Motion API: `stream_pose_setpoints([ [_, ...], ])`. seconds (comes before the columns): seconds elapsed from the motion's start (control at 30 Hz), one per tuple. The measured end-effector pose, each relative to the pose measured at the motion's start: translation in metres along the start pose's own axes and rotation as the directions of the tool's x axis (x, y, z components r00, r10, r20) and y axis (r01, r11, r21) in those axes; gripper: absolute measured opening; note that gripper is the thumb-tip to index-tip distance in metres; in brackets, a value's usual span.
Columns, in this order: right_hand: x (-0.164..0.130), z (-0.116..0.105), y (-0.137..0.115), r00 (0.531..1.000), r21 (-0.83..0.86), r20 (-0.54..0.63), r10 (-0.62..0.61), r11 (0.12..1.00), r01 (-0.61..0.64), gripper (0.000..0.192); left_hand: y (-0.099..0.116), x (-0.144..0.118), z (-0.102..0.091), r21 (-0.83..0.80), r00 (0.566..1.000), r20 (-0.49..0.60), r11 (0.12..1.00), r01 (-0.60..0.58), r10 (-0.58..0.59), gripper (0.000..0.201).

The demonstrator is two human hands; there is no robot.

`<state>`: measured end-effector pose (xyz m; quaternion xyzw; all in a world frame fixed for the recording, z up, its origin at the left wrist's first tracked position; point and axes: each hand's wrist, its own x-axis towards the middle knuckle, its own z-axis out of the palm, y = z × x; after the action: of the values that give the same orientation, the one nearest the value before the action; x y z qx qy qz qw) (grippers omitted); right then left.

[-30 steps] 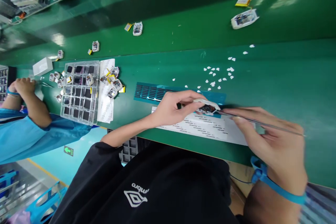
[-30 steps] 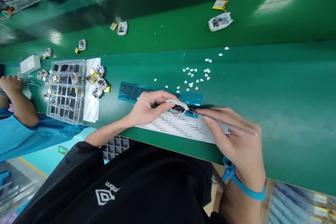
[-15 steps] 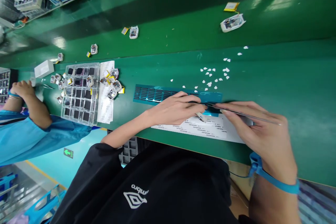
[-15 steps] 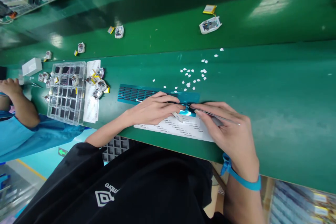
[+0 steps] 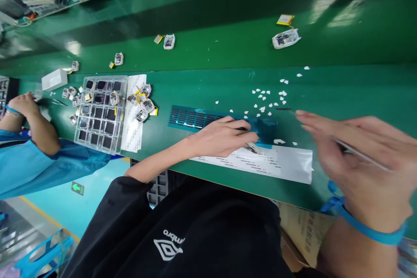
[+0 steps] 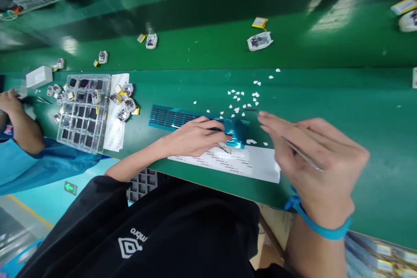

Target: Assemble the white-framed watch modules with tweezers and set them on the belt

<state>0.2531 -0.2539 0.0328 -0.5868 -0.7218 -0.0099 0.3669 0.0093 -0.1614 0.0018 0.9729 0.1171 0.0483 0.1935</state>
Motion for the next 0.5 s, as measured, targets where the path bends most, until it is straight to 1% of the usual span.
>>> stream_pose_setpoints([
  [0.07,0.014,-0.001,-0.001,0.999,-0.014,-0.042,0.006,1.0,-0.006,0.059,0.003,-0.002,0.001,-0.107,0.998,-0.063,0.994,-0.034,0.027,0.032],
  [0.1,0.022,0.001,-0.001,0.998,-0.014,-0.055,-0.02,1.0,0.019,0.062,0.005,-0.004,0.001,-0.202,0.991,-0.13,0.978,-0.052,0.026,0.031],
  [0.13,0.028,0.005,-0.002,0.996,-0.008,-0.067,-0.053,0.999,0.053,0.064,0.007,-0.005,0.0,-0.32,0.974,-0.223,0.946,-0.046,-0.028,0.03],
  [0.17,0.034,0.009,-0.002,0.994,0.007,-0.078,-0.081,0.997,0.082,0.065,0.007,-0.006,-0.003,-0.451,0.933,-0.327,0.892,-0.015,-0.15,0.03],
  [0.2,0.039,0.014,-0.003,0.992,0.026,-0.09,-0.094,0.995,0.097,0.063,0.007,-0.007,-0.006,-0.587,0.85,-0.41,0.809,0.032,-0.331,0.032],
  [0.23,0.043,0.019,-0.005,0.992,0.046,-0.098,-0.083,0.995,0.088,0.058,0.004,-0.007,-0.011,-0.717,0.715,-0.439,0.692,0.086,-0.544,0.035],
  [0.27,0.045,0.024,-0.006,0.993,0.067,-0.101,-0.059,0.996,0.066,0.051,0.001,-0.007,-0.017,-0.824,0.562,-0.409,0.556,0.112,-0.719,0.036],
  [0.3,0.046,0.028,-0.008,0.995,0.089,-0.095,-0.031,0.995,0.039,0.043,-0.004,-0.007,-0.024,-0.905,0.438,-0.328,0.411,0.108,-0.837,0.034],
  [0.33,0.046,0.032,-0.009,0.996,0.108,-0.087,-0.015,0.994,0.024,0.037,-0.01,-0.006,-0.03,-0.961,0.36,-0.22,0.265,0.08,-0.907,0.029],
  [0.37,0.045,0.035,-0.01,0.996,0.124,-0.09,-0.02,0.992,0.031,0.034,-0.015,-0.005,-0.035,-0.991,0.33,-0.105,0.126,0.042,-0.938,0.023],
  [0.4,0.044,0.037,-0.012,0.994,0.14,-0.099,-0.046,0.988,0.059,0.036,-0.02,-0.004,-0.038,-1.0,0.334,-0.005,0.007,0.005,-0.943,0.018],
  [0.43,0.042,0.039,-0.012,0.99,0.158,-0.114,-0.081,0.983,0.099,0.04,-0.023,-0.003,-0.041,-0.996,0.36,0.072,-0.088,-0.028,-0.93,0.015],
  [0.47,0.04,0.04,-0.013,0.985,0.168,-0.128,-0.112,0.977,0.133,0.044,-0.024,-0.002,-0.042,-0.987,0.396,0.122,-0.154,-0.051,-0.91,0.012],
  [0.5,0.037,0.041,-0.014,0.983,0.171,-0.129,-0.129,0.974,0.151,0.047,-0.024,-0.001,-0.041,-0.98,0.431,0.145,-0.191,-0.064,-0.891,0.012],
])
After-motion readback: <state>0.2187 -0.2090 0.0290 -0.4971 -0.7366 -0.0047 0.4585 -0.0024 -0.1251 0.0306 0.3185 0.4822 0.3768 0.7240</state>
